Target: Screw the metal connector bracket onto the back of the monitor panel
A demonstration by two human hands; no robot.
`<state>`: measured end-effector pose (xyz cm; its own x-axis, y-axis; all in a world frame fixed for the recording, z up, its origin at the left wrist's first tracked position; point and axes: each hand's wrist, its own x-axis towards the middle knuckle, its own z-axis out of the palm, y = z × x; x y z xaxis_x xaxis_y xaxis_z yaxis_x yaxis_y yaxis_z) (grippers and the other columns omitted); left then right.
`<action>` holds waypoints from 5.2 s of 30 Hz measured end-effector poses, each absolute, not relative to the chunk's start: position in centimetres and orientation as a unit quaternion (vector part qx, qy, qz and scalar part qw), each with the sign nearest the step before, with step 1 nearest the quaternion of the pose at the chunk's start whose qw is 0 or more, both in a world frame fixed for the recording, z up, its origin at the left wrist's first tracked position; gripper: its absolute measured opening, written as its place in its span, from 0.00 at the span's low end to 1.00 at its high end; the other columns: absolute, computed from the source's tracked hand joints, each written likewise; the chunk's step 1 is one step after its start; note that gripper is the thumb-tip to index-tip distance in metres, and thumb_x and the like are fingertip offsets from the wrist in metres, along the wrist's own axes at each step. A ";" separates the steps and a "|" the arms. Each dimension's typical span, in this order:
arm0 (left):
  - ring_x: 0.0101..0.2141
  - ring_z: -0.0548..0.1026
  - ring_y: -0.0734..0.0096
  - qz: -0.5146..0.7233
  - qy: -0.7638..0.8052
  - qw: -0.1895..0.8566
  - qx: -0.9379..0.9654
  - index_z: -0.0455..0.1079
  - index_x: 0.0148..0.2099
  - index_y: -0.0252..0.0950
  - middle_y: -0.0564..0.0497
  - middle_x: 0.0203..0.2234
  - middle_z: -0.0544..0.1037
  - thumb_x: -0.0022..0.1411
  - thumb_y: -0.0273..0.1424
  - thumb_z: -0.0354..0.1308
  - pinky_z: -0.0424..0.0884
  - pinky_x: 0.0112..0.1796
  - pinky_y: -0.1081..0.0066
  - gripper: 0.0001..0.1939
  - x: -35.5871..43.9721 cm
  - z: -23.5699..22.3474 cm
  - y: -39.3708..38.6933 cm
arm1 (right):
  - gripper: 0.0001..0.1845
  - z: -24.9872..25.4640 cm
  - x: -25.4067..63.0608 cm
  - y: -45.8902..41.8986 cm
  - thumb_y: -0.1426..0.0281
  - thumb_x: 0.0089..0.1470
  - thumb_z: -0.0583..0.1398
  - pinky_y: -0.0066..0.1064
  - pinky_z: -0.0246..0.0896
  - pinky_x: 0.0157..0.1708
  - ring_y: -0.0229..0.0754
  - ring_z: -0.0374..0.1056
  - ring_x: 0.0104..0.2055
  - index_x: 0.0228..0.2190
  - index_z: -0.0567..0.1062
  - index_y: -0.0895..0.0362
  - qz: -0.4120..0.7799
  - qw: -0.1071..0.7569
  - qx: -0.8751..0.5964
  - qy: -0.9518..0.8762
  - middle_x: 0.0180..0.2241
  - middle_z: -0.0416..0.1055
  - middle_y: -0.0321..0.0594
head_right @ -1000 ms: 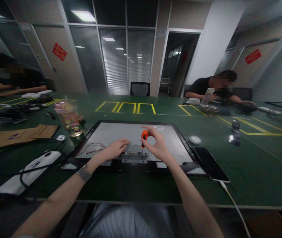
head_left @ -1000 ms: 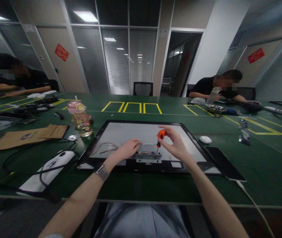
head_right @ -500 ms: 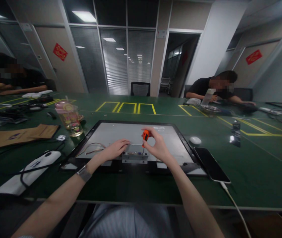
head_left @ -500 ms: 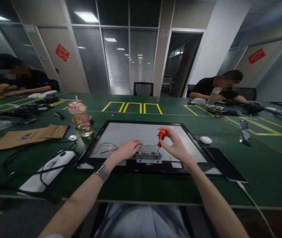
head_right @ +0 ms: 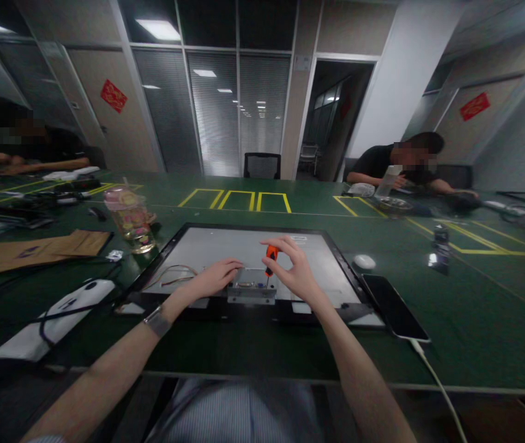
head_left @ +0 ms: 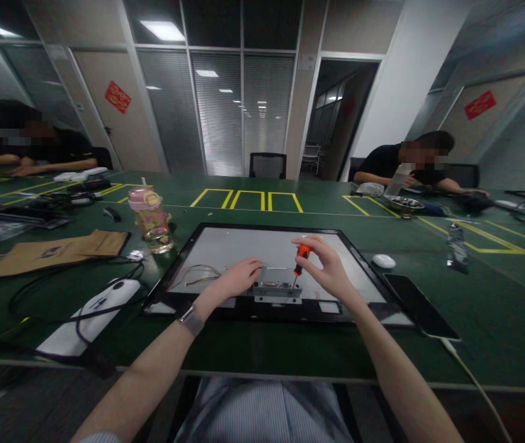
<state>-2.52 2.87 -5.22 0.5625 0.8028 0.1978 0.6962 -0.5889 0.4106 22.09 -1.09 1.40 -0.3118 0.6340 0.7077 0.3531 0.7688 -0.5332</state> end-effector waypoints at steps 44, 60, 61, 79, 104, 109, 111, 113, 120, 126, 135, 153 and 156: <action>0.50 0.70 0.65 0.191 0.424 0.149 0.873 0.68 0.52 0.34 0.45 0.50 0.72 0.68 0.31 0.41 0.63 0.54 0.65 0.18 -2.4 -4.9 2.7 | 0.16 1.0 21.4 -1.3 0.69 0.60 0.54 0.39 0.68 0.41 0.41 0.70 0.37 0.51 0.64 0.52 0.251 0.507 -0.274 -0.778 0.41 0.71 0.44; 0.50 0.70 0.65 0.186 0.422 0.145 0.875 0.67 0.53 0.35 0.46 0.51 0.72 0.69 0.32 0.41 0.63 0.54 0.66 0.18 -2.5 -5.3 2.9 | 0.19 1.4 21.5 -1.4 0.69 0.56 0.59 0.39 0.69 0.43 0.44 0.70 0.43 0.50 0.71 0.50 0.199 0.494 -0.286 -0.796 0.42 0.72 0.43; 0.50 0.70 0.65 0.185 0.420 0.146 0.876 0.67 0.53 0.35 0.46 0.51 0.72 0.69 0.32 0.41 0.63 0.54 0.66 0.18 -2.5 -5.2 2.8 | 0.19 1.4 21.5 -1.4 0.69 0.56 0.59 0.39 0.69 0.42 0.43 0.69 0.42 0.50 0.71 0.49 0.193 0.489 -0.288 -0.800 0.41 0.72 0.42; 0.49 0.70 0.65 0.182 0.429 0.157 0.871 0.67 0.53 0.36 0.46 0.50 0.72 0.69 0.33 0.40 0.64 0.53 0.66 0.18 -2.5 -4.9 2.7 | 0.16 1.1 21.5 -1.0 0.59 0.49 0.65 0.36 0.71 0.35 0.40 0.67 0.31 0.38 0.73 0.53 0.142 0.527 -0.334 -0.769 0.32 0.68 0.38; 0.51 0.70 0.65 0.189 0.427 0.156 0.871 0.68 0.53 0.35 0.45 0.51 0.72 0.68 0.33 0.41 0.63 0.54 0.65 0.18 -2.5 -5.0 2.8 | 0.14 1.3 21.7 -1.1 0.66 0.54 0.61 0.35 0.71 0.38 0.40 0.68 0.35 0.44 0.73 0.51 0.172 0.501 -0.334 -0.780 0.36 0.70 0.40; 0.50 0.70 0.65 0.187 0.428 0.148 0.872 0.68 0.52 0.35 0.45 0.51 0.72 0.68 0.32 0.41 0.63 0.54 0.65 0.18 -2.4 -4.9 2.7 | 0.22 1.1 21.6 -1.0 0.70 0.56 0.57 0.39 0.69 0.41 0.40 0.69 0.35 0.53 0.66 0.51 0.199 0.495 -0.328 -0.780 0.36 0.71 0.40; 0.50 0.71 0.64 0.187 0.427 0.143 0.873 0.68 0.52 0.34 0.45 0.50 0.72 0.68 0.32 0.40 0.63 0.54 0.65 0.18 -2.3 -4.9 2.6 | 0.21 0.9 21.6 -0.9 0.70 0.58 0.54 0.39 0.69 0.40 0.40 0.70 0.35 0.54 0.62 0.52 0.208 0.491 -0.315 -0.785 0.38 0.70 0.42; 0.50 0.71 0.65 0.186 0.425 0.141 0.875 0.68 0.52 0.34 0.45 0.50 0.72 0.69 0.32 0.40 0.64 0.54 0.65 0.18 -2.4 -4.9 2.6 | 0.20 0.7 21.7 -0.9 0.70 0.60 0.52 0.38 0.69 0.38 0.40 0.70 0.35 0.53 0.61 0.52 0.198 0.483 -0.314 -0.793 0.41 0.69 0.43; 0.50 0.70 0.65 0.185 0.426 0.140 0.875 0.68 0.52 0.34 0.45 0.50 0.72 0.69 0.32 0.41 0.64 0.54 0.65 0.18 -2.4 -4.9 2.6 | 0.20 0.9 21.7 -0.7 0.66 0.57 0.58 0.38 0.65 0.40 0.43 0.67 0.35 0.52 0.66 0.52 0.061 0.472 -0.352 -0.806 0.35 0.69 0.41; 0.50 0.70 0.64 0.183 0.428 0.142 0.873 0.68 0.53 0.34 0.45 0.51 0.72 0.69 0.32 0.40 0.64 0.54 0.64 0.19 -2.4 -5.0 2.8 | 0.18 1.1 21.7 -1.1 0.69 0.57 0.58 0.38 0.66 0.40 0.42 0.68 0.35 0.49 0.67 0.53 0.147 0.516 -0.321 -0.780 0.33 0.70 0.39; 0.49 0.71 0.65 0.183 0.429 0.143 0.873 0.67 0.52 0.35 0.45 0.50 0.72 0.69 0.32 0.40 0.64 0.53 0.66 0.18 -2.4 -4.8 2.6 | 0.17 1.5 21.7 -1.3 0.67 0.55 0.60 0.37 0.65 0.40 0.42 0.67 0.36 0.47 0.71 0.51 0.148 0.495 -0.317 -0.796 0.33 0.69 0.39; 0.49 0.71 0.65 0.189 0.427 0.147 0.872 0.68 0.51 0.35 0.46 0.50 0.72 0.68 0.32 0.41 0.64 0.53 0.65 0.18 -2.5 -5.1 2.8 | 0.15 1.3 21.6 -1.2 0.68 0.56 0.59 0.35 0.69 0.37 0.40 0.69 0.32 0.46 0.72 0.53 0.119 0.511 -0.323 -0.788 0.33 0.72 0.39; 0.49 0.71 0.65 0.189 0.428 0.146 0.872 0.68 0.52 0.35 0.46 0.50 0.73 0.68 0.32 0.41 0.64 0.53 0.65 0.18 -2.5 -5.0 2.7 | 0.13 1.3 21.6 -1.3 0.67 0.56 0.60 0.34 0.69 0.36 0.40 0.69 0.31 0.44 0.73 0.54 0.108 0.517 -0.330 -0.782 0.32 0.71 0.39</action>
<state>-2.47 2.69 -5.03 0.5626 0.8011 0.2041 0.6905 -0.5911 0.4168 21.59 -1.27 1.31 -0.2480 0.6282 0.7375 0.4040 0.7590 -0.5106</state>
